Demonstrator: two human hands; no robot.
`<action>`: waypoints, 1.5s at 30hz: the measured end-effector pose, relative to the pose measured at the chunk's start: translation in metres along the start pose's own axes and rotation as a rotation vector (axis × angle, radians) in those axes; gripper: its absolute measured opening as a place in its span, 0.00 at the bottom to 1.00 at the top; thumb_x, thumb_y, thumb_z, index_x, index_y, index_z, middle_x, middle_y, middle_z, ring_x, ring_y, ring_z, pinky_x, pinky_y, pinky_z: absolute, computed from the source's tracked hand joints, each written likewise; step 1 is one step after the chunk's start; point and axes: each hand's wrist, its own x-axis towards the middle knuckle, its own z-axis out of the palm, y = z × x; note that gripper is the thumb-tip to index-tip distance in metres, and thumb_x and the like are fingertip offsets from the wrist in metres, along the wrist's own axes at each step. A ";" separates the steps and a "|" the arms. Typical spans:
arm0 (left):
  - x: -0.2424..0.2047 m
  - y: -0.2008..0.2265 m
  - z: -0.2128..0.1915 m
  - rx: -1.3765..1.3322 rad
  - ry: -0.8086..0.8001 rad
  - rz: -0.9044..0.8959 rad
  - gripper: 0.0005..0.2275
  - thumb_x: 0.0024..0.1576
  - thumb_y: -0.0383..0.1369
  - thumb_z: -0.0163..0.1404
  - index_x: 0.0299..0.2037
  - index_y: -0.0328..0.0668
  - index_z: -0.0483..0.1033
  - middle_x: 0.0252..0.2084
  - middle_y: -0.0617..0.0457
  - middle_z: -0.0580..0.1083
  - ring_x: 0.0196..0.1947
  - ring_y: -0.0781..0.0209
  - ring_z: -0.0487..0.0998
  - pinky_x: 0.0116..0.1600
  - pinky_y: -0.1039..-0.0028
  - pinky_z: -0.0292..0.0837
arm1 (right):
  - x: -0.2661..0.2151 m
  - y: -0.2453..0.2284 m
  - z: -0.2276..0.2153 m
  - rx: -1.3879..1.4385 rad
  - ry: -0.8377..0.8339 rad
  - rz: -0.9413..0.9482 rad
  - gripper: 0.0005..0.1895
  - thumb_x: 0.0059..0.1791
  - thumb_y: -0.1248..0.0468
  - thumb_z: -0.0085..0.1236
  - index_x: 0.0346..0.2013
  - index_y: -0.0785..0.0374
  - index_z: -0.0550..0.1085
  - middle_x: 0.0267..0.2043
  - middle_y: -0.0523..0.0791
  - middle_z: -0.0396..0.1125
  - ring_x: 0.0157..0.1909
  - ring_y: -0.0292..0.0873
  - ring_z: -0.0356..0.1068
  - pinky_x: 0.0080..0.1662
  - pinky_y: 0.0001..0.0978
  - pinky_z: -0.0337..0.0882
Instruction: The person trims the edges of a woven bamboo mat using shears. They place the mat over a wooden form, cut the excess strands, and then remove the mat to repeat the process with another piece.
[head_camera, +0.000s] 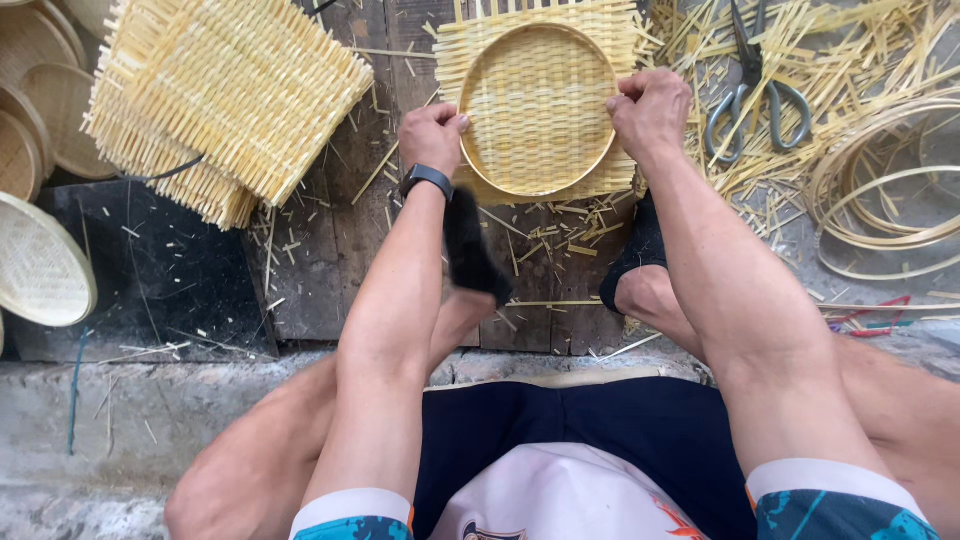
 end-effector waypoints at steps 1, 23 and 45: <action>0.003 -0.003 0.001 -0.073 -0.003 -0.048 0.06 0.47 0.31 0.65 0.35 0.45 0.86 0.29 0.53 0.82 0.28 0.63 0.83 0.39 0.74 0.77 | 0.001 0.002 0.001 0.017 0.009 -0.015 0.08 0.46 0.69 0.68 0.39 0.64 0.82 0.38 0.50 0.77 0.38 0.40 0.77 0.46 0.31 0.77; 0.024 -0.022 0.003 -0.177 -0.133 -0.121 0.09 0.44 0.30 0.68 0.34 0.40 0.86 0.29 0.52 0.83 0.26 0.68 0.82 0.35 0.78 0.78 | 0.027 0.032 0.002 0.111 -0.115 0.019 0.09 0.45 0.65 0.71 0.39 0.61 0.83 0.35 0.44 0.78 0.35 0.34 0.76 0.40 0.28 0.76; 0.092 0.033 0.088 0.075 -0.031 0.630 0.19 0.67 0.50 0.41 0.35 0.45 0.77 0.32 0.53 0.76 0.34 0.51 0.77 0.37 0.61 0.72 | -0.045 -0.014 0.085 -0.656 -0.173 -1.170 0.38 0.47 0.44 0.60 0.67 0.61 0.70 0.70 0.58 0.54 0.73 0.62 0.52 0.67 0.67 0.51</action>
